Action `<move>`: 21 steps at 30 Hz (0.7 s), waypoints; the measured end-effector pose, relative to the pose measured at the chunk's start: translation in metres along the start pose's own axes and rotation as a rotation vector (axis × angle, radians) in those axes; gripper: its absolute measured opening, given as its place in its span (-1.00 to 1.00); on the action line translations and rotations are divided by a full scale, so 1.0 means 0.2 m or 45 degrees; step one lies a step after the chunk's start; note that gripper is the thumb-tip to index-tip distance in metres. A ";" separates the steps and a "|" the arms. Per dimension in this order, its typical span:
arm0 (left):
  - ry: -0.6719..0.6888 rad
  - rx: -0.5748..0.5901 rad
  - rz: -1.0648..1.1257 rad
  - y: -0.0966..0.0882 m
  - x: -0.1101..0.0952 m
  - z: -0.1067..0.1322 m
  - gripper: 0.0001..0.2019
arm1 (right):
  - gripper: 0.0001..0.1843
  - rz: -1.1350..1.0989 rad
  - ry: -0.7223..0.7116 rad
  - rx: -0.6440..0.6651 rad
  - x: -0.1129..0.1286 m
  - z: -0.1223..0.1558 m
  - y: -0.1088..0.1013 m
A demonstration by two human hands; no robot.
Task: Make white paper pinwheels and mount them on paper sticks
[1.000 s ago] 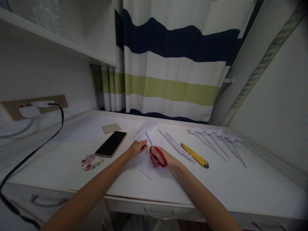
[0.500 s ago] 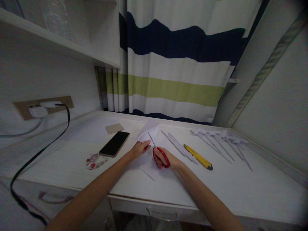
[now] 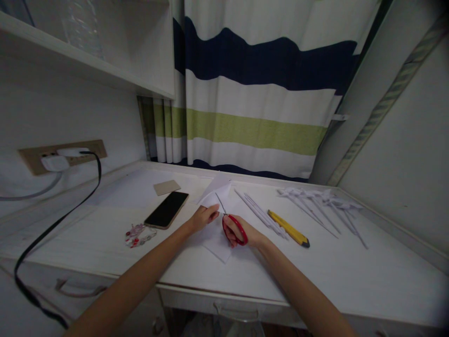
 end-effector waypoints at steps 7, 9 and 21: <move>0.024 0.015 0.010 0.00 0.00 -0.01 -0.75 | -0.63 0.025 0.014 -0.005 0.00 0.00 0.00; 0.034 0.019 0.011 0.00 -0.01 0.00 -0.75 | -0.63 0.036 0.017 -0.009 0.01 0.00 0.00; 0.023 -0.004 0.020 0.00 0.00 -0.01 -0.75 | -0.59 0.058 0.026 0.000 0.02 0.01 0.01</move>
Point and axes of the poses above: each hand's wrist, its own z-axis away from the middle knuckle, its own y-axis out of the palm, x = y × z, the point moved 7 cm from there along -z, towards the middle knuckle, and after that the axes turned 12 degrees about y, right-handed, at the moved point
